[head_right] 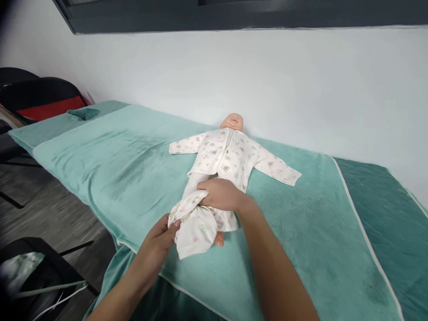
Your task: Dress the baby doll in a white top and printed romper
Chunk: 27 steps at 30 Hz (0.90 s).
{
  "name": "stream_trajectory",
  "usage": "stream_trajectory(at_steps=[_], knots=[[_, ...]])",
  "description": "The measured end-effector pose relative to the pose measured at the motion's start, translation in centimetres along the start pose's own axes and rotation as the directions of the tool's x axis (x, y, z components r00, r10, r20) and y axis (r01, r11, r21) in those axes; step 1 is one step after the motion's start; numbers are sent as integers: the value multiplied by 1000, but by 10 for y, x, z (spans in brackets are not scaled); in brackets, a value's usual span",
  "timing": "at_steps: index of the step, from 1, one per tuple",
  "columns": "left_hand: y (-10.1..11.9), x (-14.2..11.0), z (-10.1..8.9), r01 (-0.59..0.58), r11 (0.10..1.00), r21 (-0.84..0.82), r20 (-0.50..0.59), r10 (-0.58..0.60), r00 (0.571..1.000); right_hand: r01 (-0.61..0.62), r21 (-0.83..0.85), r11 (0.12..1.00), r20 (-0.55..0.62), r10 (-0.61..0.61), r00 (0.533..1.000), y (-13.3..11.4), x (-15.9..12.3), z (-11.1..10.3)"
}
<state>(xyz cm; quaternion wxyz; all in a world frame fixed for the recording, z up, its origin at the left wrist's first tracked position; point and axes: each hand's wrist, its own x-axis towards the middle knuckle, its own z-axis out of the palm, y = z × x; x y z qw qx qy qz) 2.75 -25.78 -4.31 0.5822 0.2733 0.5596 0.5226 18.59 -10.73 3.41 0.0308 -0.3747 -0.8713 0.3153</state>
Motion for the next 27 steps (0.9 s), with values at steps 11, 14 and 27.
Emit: stream_trajectory(at_steps=[11,14,27], knots=[[-10,21,9,-208,974,-86,-126,197,972,19,69,997,53,-23,998,3,-2,-2],[-5,27,10,-269,963,1,-185,265,946,-6,90,996,-9,7,1000,2,0,1],[4,72,-7,-327,896,299,-108,373,922,-81,265,961,-126,118,985,14,7,6]])
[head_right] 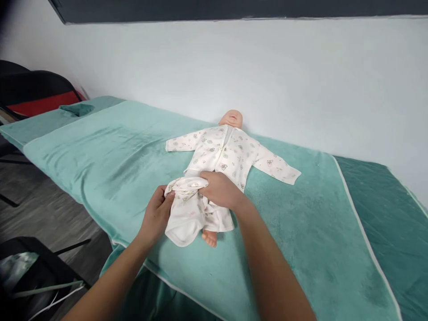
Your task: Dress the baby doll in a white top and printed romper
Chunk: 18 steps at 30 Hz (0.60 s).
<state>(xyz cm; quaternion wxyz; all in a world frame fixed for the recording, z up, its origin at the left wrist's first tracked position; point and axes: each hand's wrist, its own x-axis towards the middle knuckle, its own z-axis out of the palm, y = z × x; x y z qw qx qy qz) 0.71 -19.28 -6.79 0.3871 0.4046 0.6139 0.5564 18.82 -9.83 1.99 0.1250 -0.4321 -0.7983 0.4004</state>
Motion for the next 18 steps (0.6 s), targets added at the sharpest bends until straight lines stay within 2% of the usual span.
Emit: stream_trajectory(at_steps=[4,8,14,18], knots=[[3,6,-5,-26,998,51,67,22,998,-38,-3,999,-69,38,997,2,3,2],[6,0,-7,2,1000,-13,123,0,992,15,-1,1000,-34,-15,999,-1,2,0],[3,-39,-8,59,979,-196,32,-53,998,83,17,996,95,-84,992,-4,-4,-5],[12,-70,-5,142,964,-224,53,-134,990,88,48,995,169,-95,981,-2,-7,-7]])
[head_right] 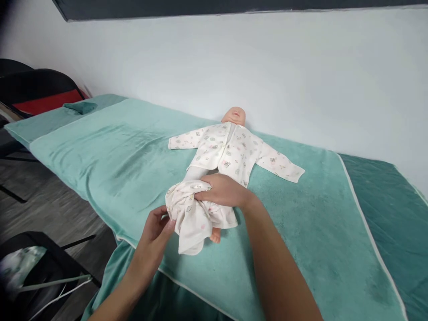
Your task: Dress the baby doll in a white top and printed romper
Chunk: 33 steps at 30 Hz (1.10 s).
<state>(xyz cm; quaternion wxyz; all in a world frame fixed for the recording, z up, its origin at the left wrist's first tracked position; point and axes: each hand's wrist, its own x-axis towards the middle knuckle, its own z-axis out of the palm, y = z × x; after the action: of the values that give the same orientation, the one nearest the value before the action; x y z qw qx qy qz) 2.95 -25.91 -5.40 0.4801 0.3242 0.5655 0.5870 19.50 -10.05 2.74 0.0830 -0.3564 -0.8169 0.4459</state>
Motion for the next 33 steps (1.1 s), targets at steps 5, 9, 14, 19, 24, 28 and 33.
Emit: stream_trajectory(at_steps=[5,9,14,19,24,28,33], knots=[[8,-15,11,169,981,-92,31,-167,985,34,23,999,85,-36,996,0,-2,-5],[6,-11,11,277,946,-166,135,-257,957,37,71,997,149,-47,988,3,-4,-9],[2,8,0,237,971,-28,114,-233,966,68,35,997,138,-72,988,12,-5,-12],[3,49,-19,65,981,184,46,-74,996,66,-19,998,94,-64,994,6,-5,-9],[13,79,-23,-103,847,521,98,60,993,-8,-88,996,50,12,999,-4,-3,0],[15,78,-21,-134,826,547,109,88,990,-39,-155,987,-37,34,999,-2,1,7],[9,58,-21,-42,886,462,-29,63,998,-55,-161,985,-156,30,987,4,7,14]])
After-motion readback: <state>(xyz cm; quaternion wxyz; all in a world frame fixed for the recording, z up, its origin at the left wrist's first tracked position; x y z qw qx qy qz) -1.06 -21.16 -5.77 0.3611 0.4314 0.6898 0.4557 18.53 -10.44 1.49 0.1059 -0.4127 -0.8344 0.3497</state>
